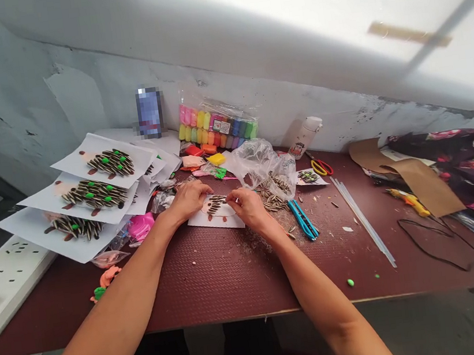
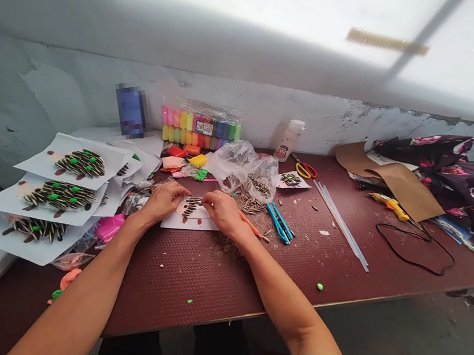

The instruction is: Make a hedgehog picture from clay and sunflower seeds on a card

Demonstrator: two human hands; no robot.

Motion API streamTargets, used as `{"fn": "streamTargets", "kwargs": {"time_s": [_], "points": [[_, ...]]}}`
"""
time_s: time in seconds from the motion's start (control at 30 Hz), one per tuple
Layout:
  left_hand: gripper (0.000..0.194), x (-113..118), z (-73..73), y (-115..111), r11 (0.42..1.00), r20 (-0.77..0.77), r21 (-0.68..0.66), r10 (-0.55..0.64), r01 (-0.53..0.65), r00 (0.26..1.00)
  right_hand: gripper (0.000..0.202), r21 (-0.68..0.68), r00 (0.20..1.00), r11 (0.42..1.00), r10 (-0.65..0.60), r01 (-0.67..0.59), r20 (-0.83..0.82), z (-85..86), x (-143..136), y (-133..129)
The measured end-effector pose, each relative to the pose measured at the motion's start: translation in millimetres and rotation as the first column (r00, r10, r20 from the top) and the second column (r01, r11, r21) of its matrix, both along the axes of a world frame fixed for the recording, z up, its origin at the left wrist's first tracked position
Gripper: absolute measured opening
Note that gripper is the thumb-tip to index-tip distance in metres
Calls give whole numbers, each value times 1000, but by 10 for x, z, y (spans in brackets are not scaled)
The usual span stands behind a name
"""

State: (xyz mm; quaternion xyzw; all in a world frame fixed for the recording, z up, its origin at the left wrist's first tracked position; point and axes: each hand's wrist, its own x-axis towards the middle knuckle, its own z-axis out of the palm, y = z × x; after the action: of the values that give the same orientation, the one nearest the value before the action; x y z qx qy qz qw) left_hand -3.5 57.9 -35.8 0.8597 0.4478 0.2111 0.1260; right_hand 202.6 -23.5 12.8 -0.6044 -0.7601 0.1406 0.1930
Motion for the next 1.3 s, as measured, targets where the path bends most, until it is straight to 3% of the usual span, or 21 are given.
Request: {"fn": "streamTargets", "kwargs": {"time_s": [0.43,1.3], "points": [[34,19,31,-43,1000,-3,6,21,-21,1000,18,48,1000,999,25,-25,15,-61,-35,-25],[34,28,26,-48,1000,16,10,11,-12,1000,22,14,994,1000,0,-1,111,-39,-72,-44]]}}
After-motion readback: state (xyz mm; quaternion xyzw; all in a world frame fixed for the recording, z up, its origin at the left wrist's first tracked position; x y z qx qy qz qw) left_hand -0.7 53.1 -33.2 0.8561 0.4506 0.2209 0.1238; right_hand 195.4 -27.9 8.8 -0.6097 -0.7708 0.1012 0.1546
